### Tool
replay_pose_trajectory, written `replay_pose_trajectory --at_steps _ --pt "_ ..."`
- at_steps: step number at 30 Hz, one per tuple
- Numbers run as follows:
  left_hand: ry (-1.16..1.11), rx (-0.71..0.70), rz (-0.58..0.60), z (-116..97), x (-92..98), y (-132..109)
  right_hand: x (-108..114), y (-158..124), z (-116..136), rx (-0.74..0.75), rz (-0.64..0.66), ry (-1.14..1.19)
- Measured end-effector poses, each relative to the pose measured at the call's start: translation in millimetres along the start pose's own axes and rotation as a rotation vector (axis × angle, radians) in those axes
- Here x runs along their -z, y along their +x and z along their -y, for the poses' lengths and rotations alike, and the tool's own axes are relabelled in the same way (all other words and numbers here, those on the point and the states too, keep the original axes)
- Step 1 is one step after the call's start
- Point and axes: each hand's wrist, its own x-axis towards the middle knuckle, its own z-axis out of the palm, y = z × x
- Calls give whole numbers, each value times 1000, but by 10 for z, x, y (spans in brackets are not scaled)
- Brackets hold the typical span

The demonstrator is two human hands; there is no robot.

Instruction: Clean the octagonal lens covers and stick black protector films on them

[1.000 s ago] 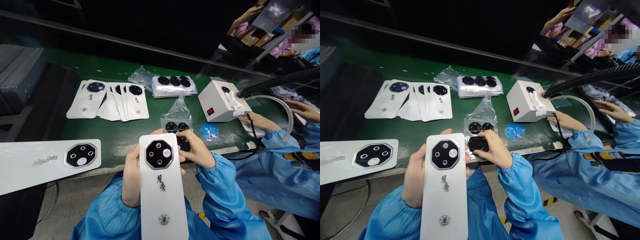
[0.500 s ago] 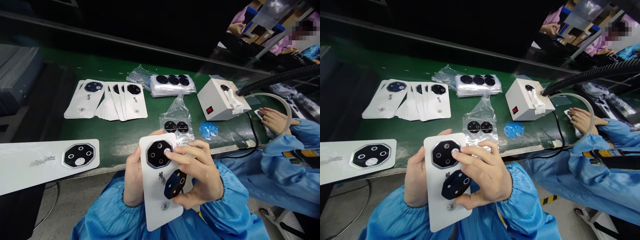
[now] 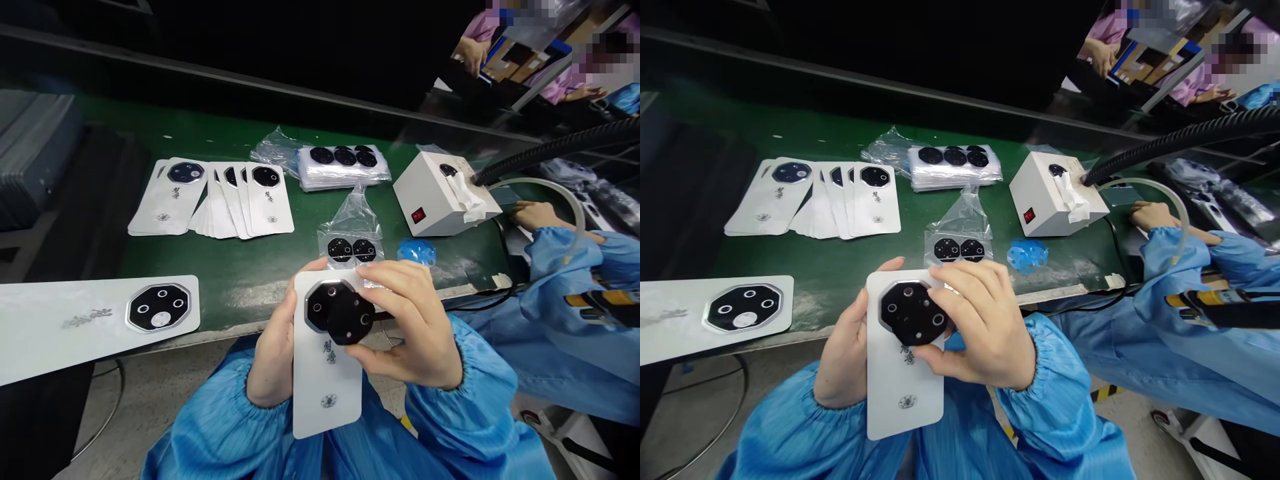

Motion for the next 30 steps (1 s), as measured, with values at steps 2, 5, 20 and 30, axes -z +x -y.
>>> replay_pose_trajectory --at_steps 2,5,20,30 --pt "-2 2 37 11 31 0 12 42 21 7 45 -41" --pt "-27 2 99 21 47 -6 9 75 75 -2 72 -83" --pt "-90 3 248 54 25 -58 -11 98 119 5 94 -138" --pt "-71 15 246 55 35 -48 3 87 124 -3 105 -147"
